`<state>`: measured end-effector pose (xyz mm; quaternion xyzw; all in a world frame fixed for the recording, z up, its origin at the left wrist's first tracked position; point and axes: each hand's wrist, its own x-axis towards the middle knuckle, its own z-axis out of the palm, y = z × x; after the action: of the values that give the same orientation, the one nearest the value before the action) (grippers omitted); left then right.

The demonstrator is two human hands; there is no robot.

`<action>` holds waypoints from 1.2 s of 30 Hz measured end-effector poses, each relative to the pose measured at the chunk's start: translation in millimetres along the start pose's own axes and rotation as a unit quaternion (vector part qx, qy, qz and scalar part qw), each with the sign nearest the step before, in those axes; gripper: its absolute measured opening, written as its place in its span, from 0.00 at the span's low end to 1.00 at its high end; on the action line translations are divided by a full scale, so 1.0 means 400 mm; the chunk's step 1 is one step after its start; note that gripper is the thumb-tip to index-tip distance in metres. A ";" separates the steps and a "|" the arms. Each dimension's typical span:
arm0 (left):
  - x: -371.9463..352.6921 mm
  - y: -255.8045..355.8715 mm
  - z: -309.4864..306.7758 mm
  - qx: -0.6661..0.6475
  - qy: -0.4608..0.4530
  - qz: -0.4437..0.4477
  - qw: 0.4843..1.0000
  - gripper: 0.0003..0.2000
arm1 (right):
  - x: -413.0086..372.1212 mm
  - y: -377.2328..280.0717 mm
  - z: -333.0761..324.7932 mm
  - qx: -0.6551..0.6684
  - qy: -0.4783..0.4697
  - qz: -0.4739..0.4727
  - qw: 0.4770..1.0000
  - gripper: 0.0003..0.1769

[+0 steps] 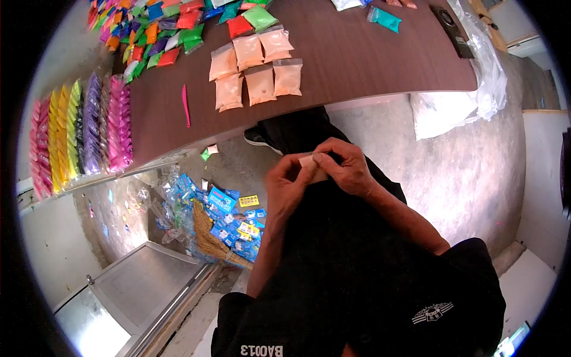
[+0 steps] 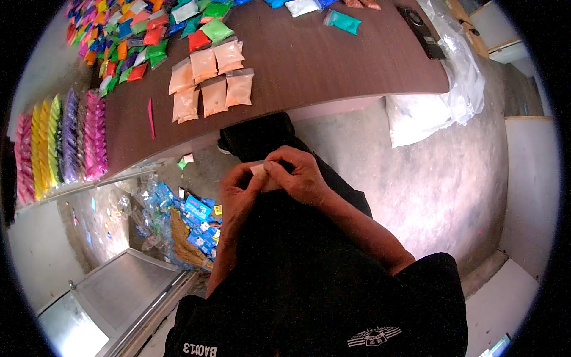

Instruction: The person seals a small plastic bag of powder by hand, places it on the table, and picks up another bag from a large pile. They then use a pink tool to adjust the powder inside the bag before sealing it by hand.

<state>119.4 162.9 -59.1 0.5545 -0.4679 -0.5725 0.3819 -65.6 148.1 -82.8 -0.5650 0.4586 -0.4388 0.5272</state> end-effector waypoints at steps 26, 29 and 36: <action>-0.002 0.002 -0.030 -0.021 -0.055 -0.023 0.998 0.11 | 0.006 -0.094 0.016 0.006 0.020 0.091 0.996 0.09; 0.002 0.014 -0.030 -0.053 -0.061 -0.017 0.997 0.11 | 0.012 -0.088 0.000 -0.037 -0.004 0.100 0.994 0.09; 0.017 0.025 -0.035 -0.060 -0.088 -0.064 0.992 0.11 | 0.011 -0.069 0.006 0.021 0.043 0.110 0.993 0.09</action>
<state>131.7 152.1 -50.6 0.5069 -0.4278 -0.6697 0.3341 -61.1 144.9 -55.3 -0.4806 0.5311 -0.4111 0.5639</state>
